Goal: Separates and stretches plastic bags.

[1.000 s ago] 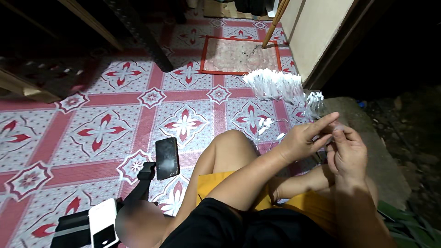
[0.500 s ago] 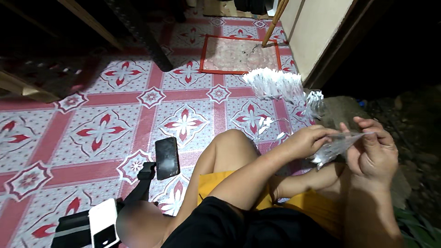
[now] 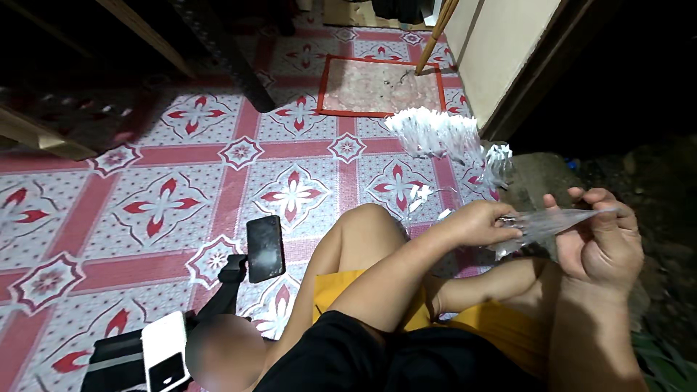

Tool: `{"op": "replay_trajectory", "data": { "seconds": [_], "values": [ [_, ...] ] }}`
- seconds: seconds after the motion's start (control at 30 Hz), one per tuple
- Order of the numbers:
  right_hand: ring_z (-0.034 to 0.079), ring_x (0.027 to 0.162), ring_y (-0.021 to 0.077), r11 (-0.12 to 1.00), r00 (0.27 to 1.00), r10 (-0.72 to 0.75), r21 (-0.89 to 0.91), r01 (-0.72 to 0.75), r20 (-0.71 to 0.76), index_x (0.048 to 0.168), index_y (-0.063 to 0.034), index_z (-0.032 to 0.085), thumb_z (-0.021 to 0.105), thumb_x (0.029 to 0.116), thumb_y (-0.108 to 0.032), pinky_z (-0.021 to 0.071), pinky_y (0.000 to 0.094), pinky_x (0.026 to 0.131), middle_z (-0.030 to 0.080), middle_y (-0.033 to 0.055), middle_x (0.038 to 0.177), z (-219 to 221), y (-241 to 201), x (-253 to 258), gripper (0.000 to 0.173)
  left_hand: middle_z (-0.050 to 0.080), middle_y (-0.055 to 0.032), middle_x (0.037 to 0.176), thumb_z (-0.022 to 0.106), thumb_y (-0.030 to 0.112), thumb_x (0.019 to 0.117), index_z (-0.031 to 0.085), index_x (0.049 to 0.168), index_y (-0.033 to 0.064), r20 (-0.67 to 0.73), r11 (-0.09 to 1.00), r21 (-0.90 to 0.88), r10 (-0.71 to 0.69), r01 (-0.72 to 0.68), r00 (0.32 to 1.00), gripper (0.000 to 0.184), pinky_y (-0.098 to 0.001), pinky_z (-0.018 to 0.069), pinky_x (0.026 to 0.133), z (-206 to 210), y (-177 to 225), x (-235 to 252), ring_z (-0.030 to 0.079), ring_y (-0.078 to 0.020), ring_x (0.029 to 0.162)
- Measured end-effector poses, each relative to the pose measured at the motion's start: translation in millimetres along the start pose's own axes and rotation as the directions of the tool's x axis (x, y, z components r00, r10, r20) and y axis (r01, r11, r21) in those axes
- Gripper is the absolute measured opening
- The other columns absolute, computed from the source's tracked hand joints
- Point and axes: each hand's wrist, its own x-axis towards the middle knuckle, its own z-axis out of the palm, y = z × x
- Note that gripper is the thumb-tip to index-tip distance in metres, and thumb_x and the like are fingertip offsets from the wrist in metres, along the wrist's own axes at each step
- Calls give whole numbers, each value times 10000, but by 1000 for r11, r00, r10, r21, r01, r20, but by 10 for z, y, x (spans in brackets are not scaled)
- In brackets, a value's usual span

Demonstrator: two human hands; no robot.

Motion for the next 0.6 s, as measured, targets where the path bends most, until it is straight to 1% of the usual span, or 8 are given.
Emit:
{"op": "replay_trajectory", "data": {
  "seconds": [0.13, 0.2, 0.27, 0.3, 0.37, 0.43, 0.53, 0.6],
  "values": [
    [583, 1239, 337, 1000, 1000, 7, -6, -7, 0, 1146, -56, 682, 530, 1058, -143, 508, 561, 1058, 622, 126, 1282, 13, -36, 3, 196, 645, 1, 765, 729, 346, 960, 729, 999, 65, -8, 999, -37, 38, -38, 999, 283, -245, 523, 650, -213, 238, -80, 578, -53, 668],
    [592, 1227, 331, 1000, 1000, 10, 11, -10, 5, 1143, -68, 683, 529, 1057, -150, 510, 555, 1054, 627, 119, 1275, 58, -77, 16, 195, 684, -30, 912, 748, 311, 947, 746, 981, 46, -26, 997, -31, 65, -66, 998, 267, -250, 552, 761, -303, 327, -122, 630, -70, 818],
    [605, 1206, 322, 999, 1000, 17, 33, -17, 8, 1127, -82, 690, 546, 1051, -166, 518, 543, 1043, 639, 112, 1257, 119, -115, 36, 184, 685, -82, 1071, 754, 209, 930, 743, 967, 13, -54, 990, -75, 113, -117, 992, 200, -311, 552, 917, -367, 388, -162, 645, -134, 1029],
    [609, 1199, 320, 999, 1000, 16, 35, -17, 9, 1126, -83, 692, 549, 1050, -169, 523, 539, 1037, 641, 111, 1252, 138, -121, 41, 183, 689, -106, 1110, 732, 147, 926, 731, 982, -10, -47, 987, -115, 110, -115, 993, 167, -342, 549, 949, -404, 433, -185, 647, -157, 1072],
    [608, 1201, 315, 999, 1000, 17, 32, -18, 14, 1126, -81, 689, 543, 1054, -171, 530, 530, 1031, 638, 110, 1250, 165, -120, 42, 186, 703, -84, 955, 676, 113, 938, 686, 1005, 9, -20, 986, -159, 37, -40, 999, 124, -357, 580, 809, -390, 450, -192, 678, -134, 896],
    [606, 1197, 319, 998, 1000, 23, 59, -23, 7, 1115, -70, 686, 545, 1052, -163, 530, 531, 1029, 636, 120, 1243, 204, -122, 43, 181, 704, -36, 899, 667, 196, 957, 664, 1109, 100, 51, 988, -140, -56, 63, 997, 179, -355, 603, 718, -254, 305, -130, 685, -111, 796],
    [608, 1191, 327, 995, 999, 32, 93, -32, 0, 1121, -55, 683, 543, 1051, -154, 531, 530, 1023, 635, 134, 1243, 200, -111, 37, 185, 748, -9, 1070, 747, 384, 931, 639, 1345, 219, 124, 987, -61, -141, 149, 982, 458, -385, 613, 855, -61, 175, -29, 718, -103, 938],
    [608, 1191, 337, 992, 999, 40, 116, -41, 8, 1127, -43, 677, 545, 1050, -145, 538, 535, 1015, 629, 145, 1248, 159, -93, 24, 184, 742, -1, 1150, 749, 462, 918, 618, 1405, 237, 167, 988, -44, -137, 146, 977, 553, -382, 598, 928, 51, 51, 30, 710, -92, 1019]
  ]
}}
